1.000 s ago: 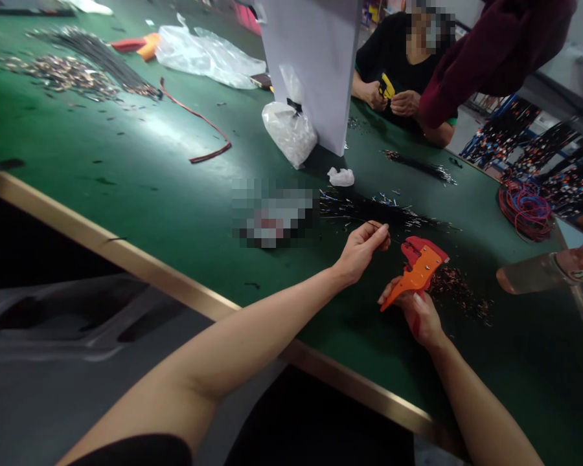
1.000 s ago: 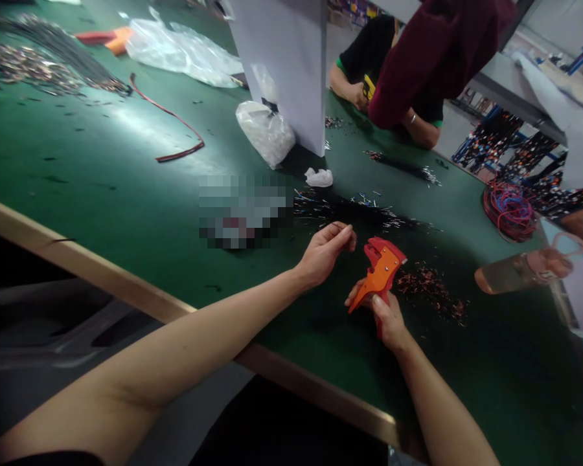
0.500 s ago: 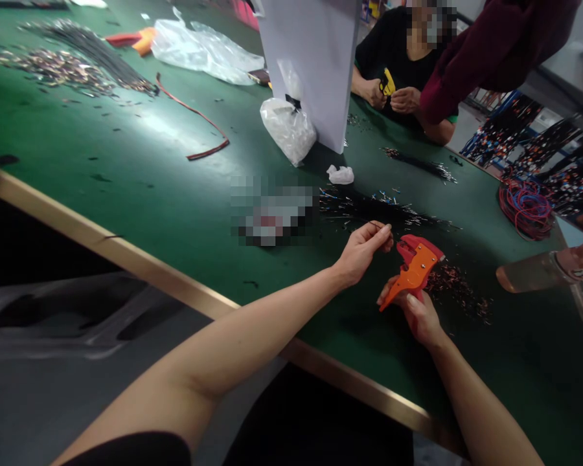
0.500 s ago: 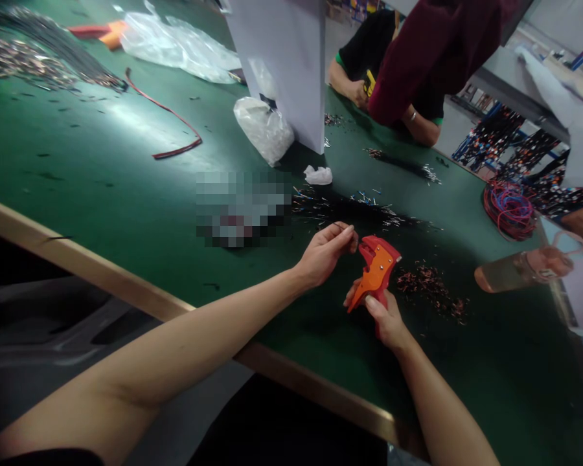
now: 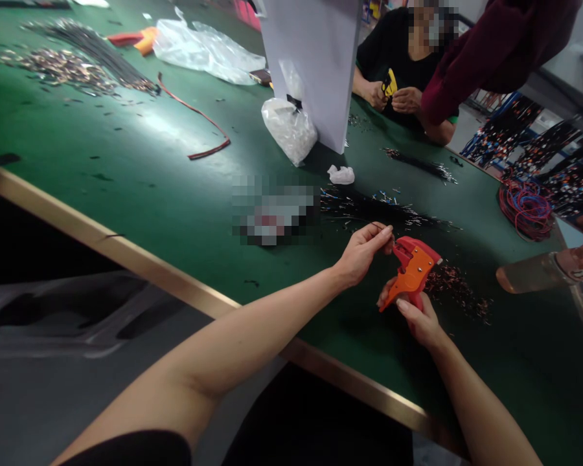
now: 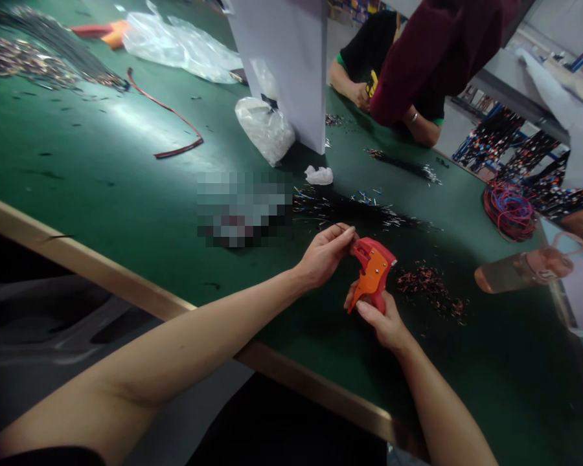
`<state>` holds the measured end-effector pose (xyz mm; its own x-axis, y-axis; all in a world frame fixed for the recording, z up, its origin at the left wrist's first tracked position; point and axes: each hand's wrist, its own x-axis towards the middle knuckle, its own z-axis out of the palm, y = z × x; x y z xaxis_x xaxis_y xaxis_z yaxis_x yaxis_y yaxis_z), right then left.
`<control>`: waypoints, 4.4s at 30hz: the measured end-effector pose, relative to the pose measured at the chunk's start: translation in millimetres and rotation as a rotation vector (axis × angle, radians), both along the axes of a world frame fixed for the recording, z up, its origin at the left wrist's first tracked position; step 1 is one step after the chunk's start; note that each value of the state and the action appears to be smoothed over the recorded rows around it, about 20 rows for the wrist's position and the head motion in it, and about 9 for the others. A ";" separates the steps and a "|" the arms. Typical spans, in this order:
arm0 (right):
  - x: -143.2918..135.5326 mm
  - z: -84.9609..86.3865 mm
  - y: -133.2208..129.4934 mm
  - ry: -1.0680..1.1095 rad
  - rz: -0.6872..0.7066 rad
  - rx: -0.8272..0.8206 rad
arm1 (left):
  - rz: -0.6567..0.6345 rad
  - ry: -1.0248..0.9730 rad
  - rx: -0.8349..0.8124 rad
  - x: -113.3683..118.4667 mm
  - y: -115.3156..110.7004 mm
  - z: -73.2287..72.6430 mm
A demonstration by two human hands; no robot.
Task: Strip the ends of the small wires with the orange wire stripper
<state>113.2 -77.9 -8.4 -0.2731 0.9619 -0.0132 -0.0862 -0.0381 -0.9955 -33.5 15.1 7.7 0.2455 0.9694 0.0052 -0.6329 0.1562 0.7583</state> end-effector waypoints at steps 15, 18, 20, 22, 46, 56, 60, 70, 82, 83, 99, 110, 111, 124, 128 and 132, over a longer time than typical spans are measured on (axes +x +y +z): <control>-8.6 -6.2 -1.4 0.027 -0.074 -0.007 | -0.017 -0.013 0.005 0.8 -0.3 -0.4; -9.1 -6.2 -2.7 0.042 -0.104 -0.013 | -0.018 0.004 0.011 1.2 -0.9 -0.6; -8.8 -7.0 -3.7 0.035 -0.117 -0.015 | -0.016 0.008 0.015 1.6 -1.3 -1.2; -8.3 -8.1 -4.7 0.020 -0.122 -0.023 | -0.014 0.001 0.016 1.9 -1.6 -1.8; 41.9 21.2 5.6 -0.916 -0.312 0.133 | 0.388 0.230 0.160 -3.9 8.5 -0.3; 27.3 15.6 -17.2 -1.425 -0.019 0.534 | 0.297 0.303 0.278 0.5 -2.2 -4.8; 23.9 33.9 -2.9 -1.340 -0.203 0.633 | 0.259 0.364 0.348 1.4 -8.2 -4.5; 2.0 44.4 22.3 -1.183 -0.422 0.742 | 0.213 0.414 0.413 2.8 -14.6 -2.3; 21.2 43.9 17.3 -0.944 -0.578 0.679 | 0.230 0.419 0.375 3.9 -9.1 -12.1; 26.1 43.2 16.5 -0.937 -0.594 0.656 | 0.265 0.411 0.348 4.1 -7.4 -13.6; 54.8 9.9 -24.4 -1.296 -0.341 0.638 | 0.306 0.503 0.423 5.2 1.5 -25.3; 39.3 11.9 -48.0 -1.226 -0.291 0.664 | 0.342 0.562 0.410 2.2 8.0 -28.9; 41.0 14.5 -54.5 -1.206 -0.276 0.672 | 0.341 0.562 0.410 2.4 8.3 -29.1; 17.0 -10.2 -96.6 -1.449 -0.212 0.650 | 0.409 0.679 0.441 1.4 14.0 -39.3; 28.0 -14.9 -99.7 -1.546 -0.250 0.603 | 0.417 0.729 0.406 2.1 16.7 -42.2; 63.4 -11.7 -109.0 -1.591 -0.432 0.508 | 0.424 0.782 0.412 3.9 16.2 -42.4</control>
<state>176.6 -187.0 -20.1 -0.0352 0.9495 0.3117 0.9991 0.0410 -0.0120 -29.6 31.3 -34.8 -0.0445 0.9368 0.3469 0.1289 -0.3390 0.9319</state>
